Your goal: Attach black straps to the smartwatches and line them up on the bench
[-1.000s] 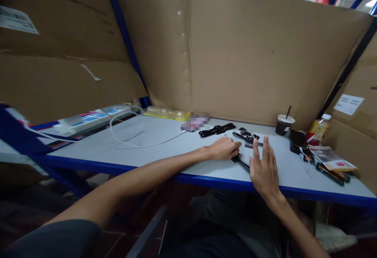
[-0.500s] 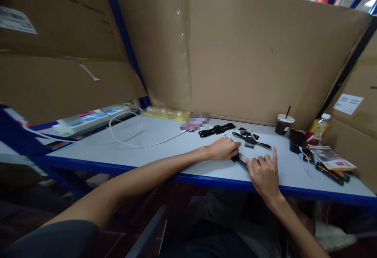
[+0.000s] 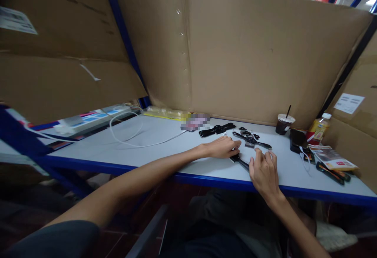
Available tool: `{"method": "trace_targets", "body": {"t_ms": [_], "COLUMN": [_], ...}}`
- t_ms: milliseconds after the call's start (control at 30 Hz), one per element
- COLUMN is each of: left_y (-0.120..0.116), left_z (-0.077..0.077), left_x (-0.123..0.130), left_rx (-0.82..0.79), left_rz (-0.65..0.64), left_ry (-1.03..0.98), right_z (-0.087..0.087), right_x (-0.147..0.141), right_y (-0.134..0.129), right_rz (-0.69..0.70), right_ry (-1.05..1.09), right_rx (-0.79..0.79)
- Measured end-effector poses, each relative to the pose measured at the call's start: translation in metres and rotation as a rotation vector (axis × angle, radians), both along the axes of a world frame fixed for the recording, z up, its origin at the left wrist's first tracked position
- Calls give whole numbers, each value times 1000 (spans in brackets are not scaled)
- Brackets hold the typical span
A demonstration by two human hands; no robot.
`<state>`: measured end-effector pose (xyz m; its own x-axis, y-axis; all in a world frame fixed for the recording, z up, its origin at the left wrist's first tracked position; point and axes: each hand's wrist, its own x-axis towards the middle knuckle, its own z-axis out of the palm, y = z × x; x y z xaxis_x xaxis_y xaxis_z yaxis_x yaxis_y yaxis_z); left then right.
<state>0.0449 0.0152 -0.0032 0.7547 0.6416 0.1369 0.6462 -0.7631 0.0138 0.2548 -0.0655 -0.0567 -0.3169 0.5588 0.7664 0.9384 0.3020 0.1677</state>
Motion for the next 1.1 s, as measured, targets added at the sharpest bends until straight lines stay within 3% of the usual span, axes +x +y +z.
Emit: {"method": "trace_targets", "body": {"t_ms": [233,567,867,1100], "left_y": [11,17,3,1], "left_z": [14,16,2,-5], "left_x": [-14,-20,-10,1], "left_rx": [-293,-367,10,55], "left_rz": [-114,-206,-157,8], "left_ry": [9,-73,-44,-51], "right_z": [-6,-6,-4,-3], "right_x": [2,2,1,2], "right_y": [6,5,4,4], "right_rz": [6,-20,-49,-64], "right_ry": [98,86,76,60], "right_rx": [-48,-59,-71,-109]}}
